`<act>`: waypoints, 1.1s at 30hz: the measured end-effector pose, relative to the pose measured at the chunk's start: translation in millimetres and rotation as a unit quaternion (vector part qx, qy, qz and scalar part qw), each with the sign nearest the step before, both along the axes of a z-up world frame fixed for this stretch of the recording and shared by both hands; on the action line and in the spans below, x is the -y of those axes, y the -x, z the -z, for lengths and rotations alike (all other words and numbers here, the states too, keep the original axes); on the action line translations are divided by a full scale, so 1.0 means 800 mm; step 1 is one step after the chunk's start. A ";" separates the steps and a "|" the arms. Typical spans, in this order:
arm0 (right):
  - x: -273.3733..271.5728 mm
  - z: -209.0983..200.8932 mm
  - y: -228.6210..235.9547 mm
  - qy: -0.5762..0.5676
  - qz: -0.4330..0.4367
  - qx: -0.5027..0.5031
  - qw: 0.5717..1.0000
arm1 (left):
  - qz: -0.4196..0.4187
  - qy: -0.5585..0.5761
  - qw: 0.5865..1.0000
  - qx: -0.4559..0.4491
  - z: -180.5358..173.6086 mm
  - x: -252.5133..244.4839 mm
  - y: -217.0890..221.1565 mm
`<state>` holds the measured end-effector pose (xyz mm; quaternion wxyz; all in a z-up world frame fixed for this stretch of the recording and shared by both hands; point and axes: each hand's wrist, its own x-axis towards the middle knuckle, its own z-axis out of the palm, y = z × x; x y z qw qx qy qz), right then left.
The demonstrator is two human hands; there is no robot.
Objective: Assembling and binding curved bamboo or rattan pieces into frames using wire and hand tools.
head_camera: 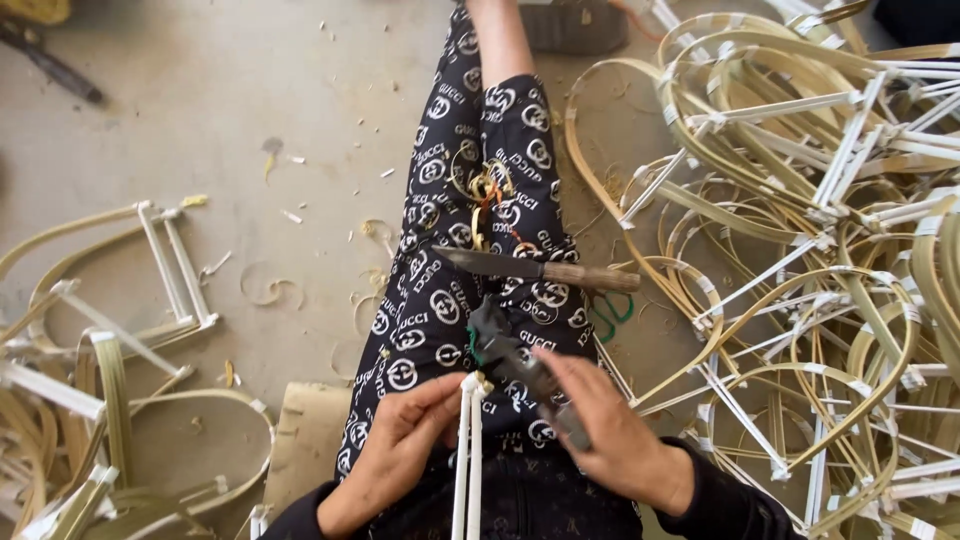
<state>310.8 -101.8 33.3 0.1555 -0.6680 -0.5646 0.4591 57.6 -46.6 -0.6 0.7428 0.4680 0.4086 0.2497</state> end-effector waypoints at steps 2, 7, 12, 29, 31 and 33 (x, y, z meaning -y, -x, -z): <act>0.004 -0.011 0.006 -0.092 -0.071 0.015 0.993 | 0.017 0.010 1.000 0.019 0.001 0.001 -0.004; 0.007 -0.014 0.011 -0.176 -0.151 0.029 0.972 | 0.079 0.036 0.996 0.025 0.014 0.014 0.001; -0.009 0.013 0.003 -0.317 -0.173 -0.012 0.932 | 0.095 0.093 0.990 0.045 0.022 0.020 0.003; -0.034 -0.012 0.016 -0.254 -0.189 -0.112 0.942 | -0.276 0.041 0.952 0.125 -0.019 -0.106 0.095; -0.027 -0.001 0.009 -0.184 -0.165 -0.189 0.950 | -0.283 0.039 0.947 0.147 -0.029 -0.105 0.087; -0.024 0.018 0.000 -0.003 -0.010 -0.253 0.967 | -0.258 0.035 0.951 0.166 -0.043 -0.100 0.071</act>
